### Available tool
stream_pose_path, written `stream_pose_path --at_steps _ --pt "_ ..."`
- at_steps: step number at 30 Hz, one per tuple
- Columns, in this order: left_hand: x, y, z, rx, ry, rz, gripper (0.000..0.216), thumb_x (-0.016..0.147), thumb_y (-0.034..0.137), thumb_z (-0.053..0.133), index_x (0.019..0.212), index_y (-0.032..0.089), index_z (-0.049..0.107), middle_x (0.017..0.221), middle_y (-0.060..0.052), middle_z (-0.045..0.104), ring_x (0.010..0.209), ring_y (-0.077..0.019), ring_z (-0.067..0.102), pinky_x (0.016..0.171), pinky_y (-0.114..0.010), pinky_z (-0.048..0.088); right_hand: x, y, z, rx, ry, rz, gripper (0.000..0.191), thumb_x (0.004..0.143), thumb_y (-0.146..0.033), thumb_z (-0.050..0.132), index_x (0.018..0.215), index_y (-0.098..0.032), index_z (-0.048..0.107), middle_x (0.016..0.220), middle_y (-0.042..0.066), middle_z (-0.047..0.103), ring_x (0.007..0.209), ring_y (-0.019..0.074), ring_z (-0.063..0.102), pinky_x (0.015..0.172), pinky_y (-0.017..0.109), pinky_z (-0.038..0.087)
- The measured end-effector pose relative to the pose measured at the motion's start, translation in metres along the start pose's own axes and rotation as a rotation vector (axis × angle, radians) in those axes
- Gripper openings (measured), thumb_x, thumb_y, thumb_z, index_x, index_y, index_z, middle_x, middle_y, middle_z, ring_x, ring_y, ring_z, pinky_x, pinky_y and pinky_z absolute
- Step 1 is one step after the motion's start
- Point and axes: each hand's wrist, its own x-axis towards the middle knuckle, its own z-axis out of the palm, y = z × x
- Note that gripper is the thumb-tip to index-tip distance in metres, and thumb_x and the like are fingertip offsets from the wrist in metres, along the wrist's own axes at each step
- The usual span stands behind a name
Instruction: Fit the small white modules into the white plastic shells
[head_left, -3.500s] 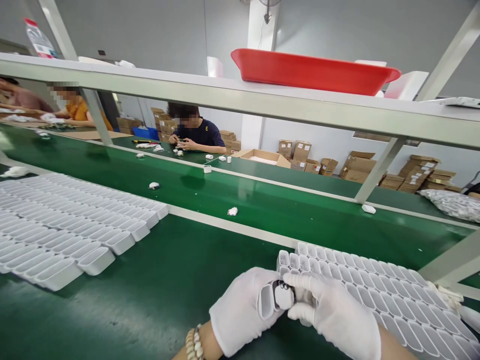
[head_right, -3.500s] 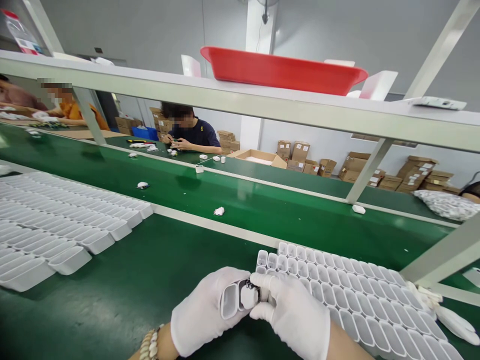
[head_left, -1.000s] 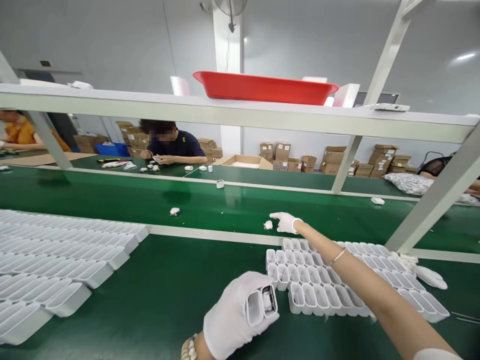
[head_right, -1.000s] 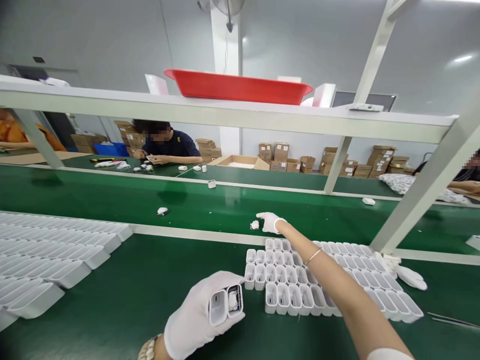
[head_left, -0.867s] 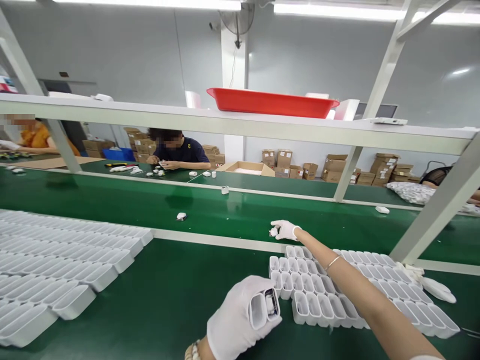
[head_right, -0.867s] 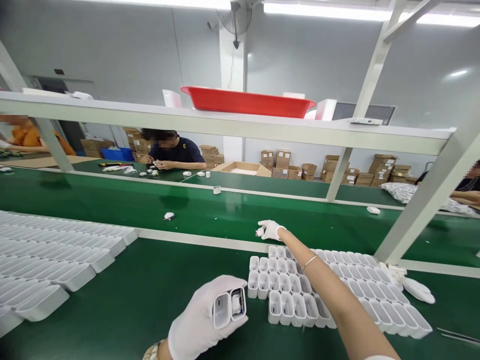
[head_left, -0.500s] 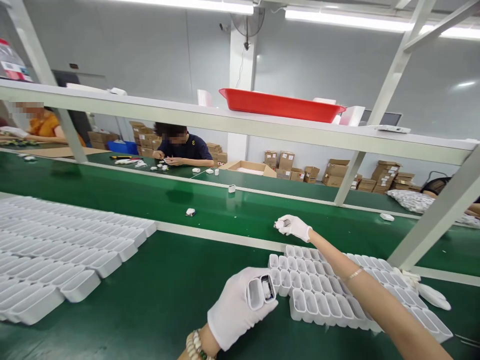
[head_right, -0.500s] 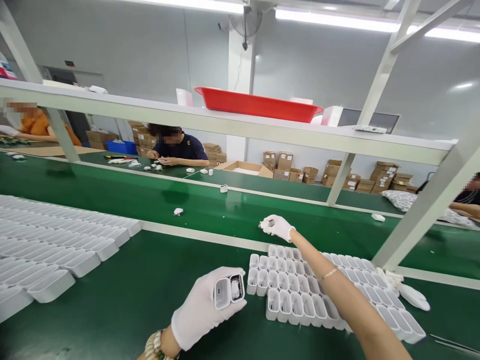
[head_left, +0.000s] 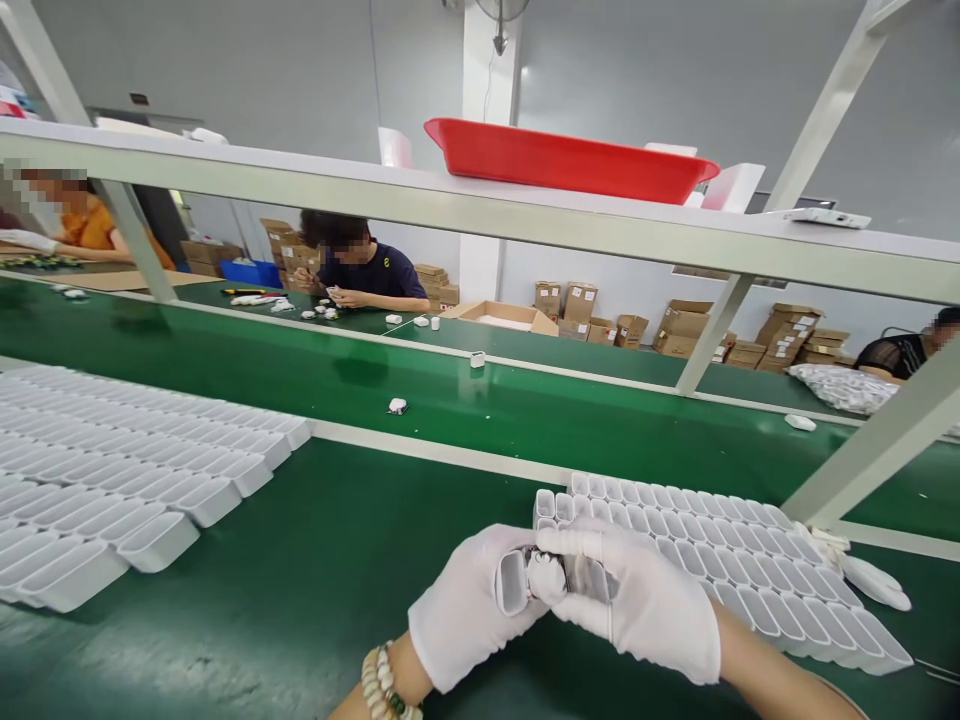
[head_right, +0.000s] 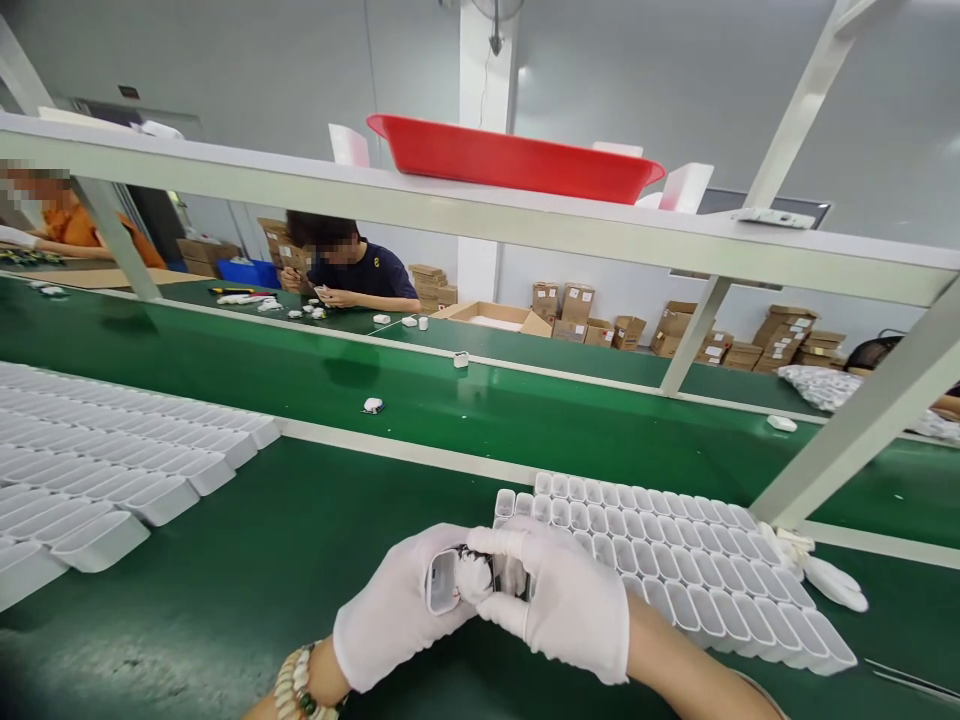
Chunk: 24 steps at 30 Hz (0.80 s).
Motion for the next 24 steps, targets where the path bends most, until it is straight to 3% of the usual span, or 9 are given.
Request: stream_pose_path --at_steps 6,16,24 --pt "0.0029 0.0002 0.0001 0.025 -0.049 -0.014 0.013 0.077 0.03 0.062 0.072 0.02 0.067 0.075 -0.002 0.073 0.068 -0.0172 0.067 0.066 -0.025 0.05 0.0046 0.0059 0.004 -0.042 0.001 -0.012 0.039 0.091 -0.032 0.062 0.13 -0.031 0.06 0.119 0.004 0.067 0.102 0.0212 0.063 0.084 0.031 0.053" --pt "0.0034 -0.0032 -0.0006 0.016 -0.066 -0.036 0.013 0.074 0.028 0.065 0.084 0.02 0.07 0.083 -0.002 0.075 0.073 -0.0187 0.068 0.07 -0.027 0.049 0.0054 -0.0001 0.0066 -0.086 -0.002 -0.031 0.025 0.093 -0.036 0.058 0.115 -0.029 0.068 0.108 0.004 0.067 0.094 0.0181 0.062 0.085 0.031 0.052" --pt "0.0053 0.0003 -0.0018 0.04 -0.103 -0.049 0.009 0.075 0.028 0.068 0.077 0.02 0.068 0.08 -0.002 0.073 0.073 -0.0185 0.066 0.069 -0.025 0.047 0.0068 -0.0023 0.0072 -0.092 -0.026 -0.023 0.021 0.093 -0.034 0.059 0.11 -0.028 0.07 0.106 0.004 0.067 0.092 0.0179 0.061 0.083 0.03 0.052"
